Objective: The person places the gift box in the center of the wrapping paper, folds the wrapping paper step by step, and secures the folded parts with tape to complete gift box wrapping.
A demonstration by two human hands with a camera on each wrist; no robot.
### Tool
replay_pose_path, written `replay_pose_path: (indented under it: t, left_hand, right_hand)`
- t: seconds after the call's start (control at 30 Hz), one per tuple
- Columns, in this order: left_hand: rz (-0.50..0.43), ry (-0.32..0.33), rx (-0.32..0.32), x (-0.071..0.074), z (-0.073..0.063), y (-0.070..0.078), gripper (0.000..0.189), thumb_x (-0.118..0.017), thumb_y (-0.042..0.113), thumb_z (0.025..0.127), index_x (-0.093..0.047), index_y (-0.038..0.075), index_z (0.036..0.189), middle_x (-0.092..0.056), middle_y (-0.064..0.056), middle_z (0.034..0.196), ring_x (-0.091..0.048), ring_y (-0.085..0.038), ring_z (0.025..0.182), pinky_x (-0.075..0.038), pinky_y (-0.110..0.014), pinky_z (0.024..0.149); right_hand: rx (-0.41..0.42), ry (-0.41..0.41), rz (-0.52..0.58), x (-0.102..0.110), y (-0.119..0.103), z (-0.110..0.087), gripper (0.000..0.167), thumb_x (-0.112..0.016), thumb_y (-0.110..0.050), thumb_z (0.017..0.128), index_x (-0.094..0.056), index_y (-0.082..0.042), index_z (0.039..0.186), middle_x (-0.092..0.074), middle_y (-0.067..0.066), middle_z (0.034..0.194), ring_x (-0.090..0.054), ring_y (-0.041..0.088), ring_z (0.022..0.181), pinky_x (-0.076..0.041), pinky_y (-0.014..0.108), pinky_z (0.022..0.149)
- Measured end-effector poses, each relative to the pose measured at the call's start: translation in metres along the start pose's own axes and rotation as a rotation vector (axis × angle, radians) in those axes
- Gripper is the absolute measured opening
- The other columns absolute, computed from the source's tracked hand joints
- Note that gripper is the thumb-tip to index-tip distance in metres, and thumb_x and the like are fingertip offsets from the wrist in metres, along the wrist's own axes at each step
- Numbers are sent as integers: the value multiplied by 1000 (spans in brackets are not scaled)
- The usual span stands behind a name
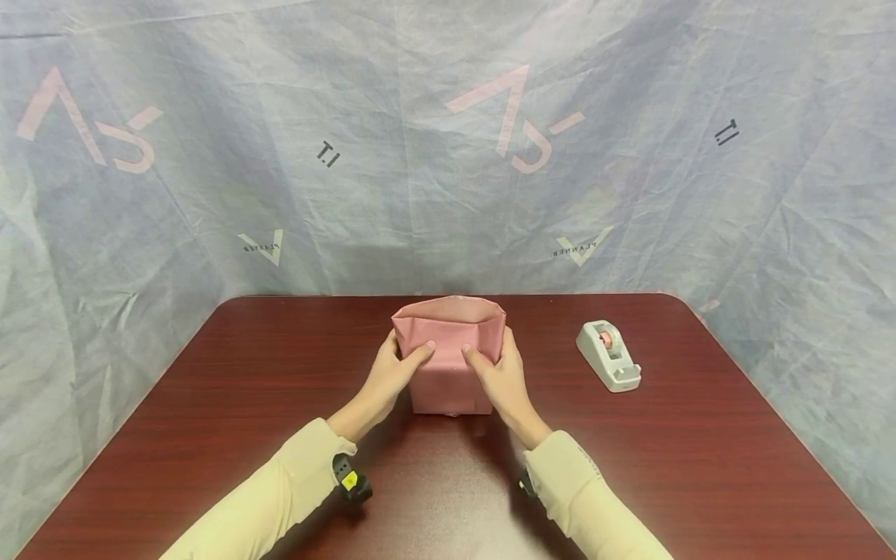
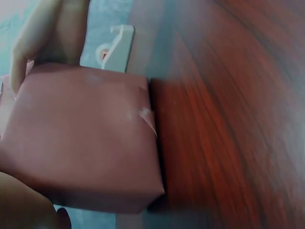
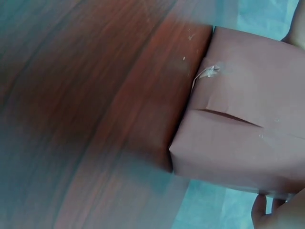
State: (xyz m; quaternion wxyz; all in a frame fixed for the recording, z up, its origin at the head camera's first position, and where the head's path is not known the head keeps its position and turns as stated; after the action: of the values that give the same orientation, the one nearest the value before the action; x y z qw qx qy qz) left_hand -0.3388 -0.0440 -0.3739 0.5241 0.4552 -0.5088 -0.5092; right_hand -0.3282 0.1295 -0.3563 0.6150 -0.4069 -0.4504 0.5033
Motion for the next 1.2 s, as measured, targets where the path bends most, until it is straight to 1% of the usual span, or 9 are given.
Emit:
replay_pose_path:
  t: [0.13, 0.23, 0.37, 0.53, 0.6, 0.73, 0.97, 1.03, 1.2]
  left_hand:
    - [-62, 75, 56, 3, 2, -3, 36, -62, 16, 81, -51, 12, 115, -56, -5, 106, -52, -14, 93, -43, -28, 81]
    - [-91, 115, 64, 3, 2, -2, 28, -58, 14, 82, -53, 10, 109, -56, -3, 98, -50, -12, 87, -41, -25, 77]
    - [-113, 130, 79, 3, 2, -4, 24, -54, 15, 86, -53, 9, 110, -55, -3, 98, -50, -13, 87, -40, -26, 77]
    - [-184, 135, 136, 2, 2, -8, 24, -51, 15, 88, -53, 9, 112, -54, -4, 102, -50, -15, 90, -40, -27, 77]
    - [-198, 130, 151, 1, 4, -9, 25, -50, 17, 90, -53, 10, 114, -54, -4, 104, -50, -15, 90, -40, -27, 77]
    - [-189, 119, 159, 1, 6, -10, 25, -47, 21, 93, -53, 11, 115, -54, -4, 106, -50, -14, 90, -39, -27, 76]
    - [-124, 117, 128, 0, 4, -2, 27, -42, 16, 94, -52, 11, 119, -54, -11, 112, -49, -17, 91, -38, -30, 76]
    - [-100, 119, 125, -1, 4, 0, 27, -41, 17, 95, -52, 13, 119, -54, -11, 112, -49, -18, 90, -38, -30, 75]
    - [-60, 127, 106, 0, 3, 3, 24, -39, 18, 97, -53, 13, 116, -54, -12, 111, -48, -19, 91, -37, -31, 77]
  right_hand:
    - [-5, 30, 22, 0, 0, 1, 45, -63, -6, 83, -44, -5, 123, -56, 14, 107, -53, 5, 84, -44, 17, 74]
    - [-12, 59, 37, 1, -1, 1, 46, -63, -6, 83, -46, -6, 125, -57, 13, 107, -53, 5, 83, -44, 17, 74]
    - [-32, 88, 63, 1, 1, 2, 43, -63, -6, 83, -49, -6, 123, -58, 14, 105, -54, 4, 81, -44, 16, 74]
    - [-59, 79, 85, -1, 2, 3, 43, -62, -5, 84, -49, -7, 125, -57, 17, 109, -55, 2, 83, -44, 16, 75]
    - [-67, 80, 87, -1, 2, 4, 42, -61, -6, 85, -49, -7, 125, -57, 17, 110, -55, 2, 83, -44, 16, 75]
    - [-82, 95, 72, 1, 3, 5, 40, -59, -9, 87, -49, -7, 125, -57, 15, 109, -55, 2, 83, -43, 16, 75]
    - [-148, 124, 45, 2, 6, 6, 34, -56, -7, 87, -51, -7, 121, -57, 14, 111, -50, 7, 86, -40, 21, 78]
    - [-169, 128, 45, 2, 7, 7, 29, -54, -8, 88, -52, -6, 117, -56, 11, 108, -49, 8, 86, -39, 23, 77]
    - [-197, 152, 54, 5, 8, 8, 20, -51, -14, 92, -56, -5, 109, -54, 4, 93, -46, 10, 81, -38, 24, 74]
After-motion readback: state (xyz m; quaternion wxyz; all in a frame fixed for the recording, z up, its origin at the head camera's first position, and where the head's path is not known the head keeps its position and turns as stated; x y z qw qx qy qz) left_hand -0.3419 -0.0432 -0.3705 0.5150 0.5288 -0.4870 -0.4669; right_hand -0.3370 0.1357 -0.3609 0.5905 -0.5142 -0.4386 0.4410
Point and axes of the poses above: each hand's wrist, its own z-axis towards the middle knuckle, its own x-axis out of the back of the hand, y = z × x, the point moved 10 cm from there along z, towards the middle knuckle
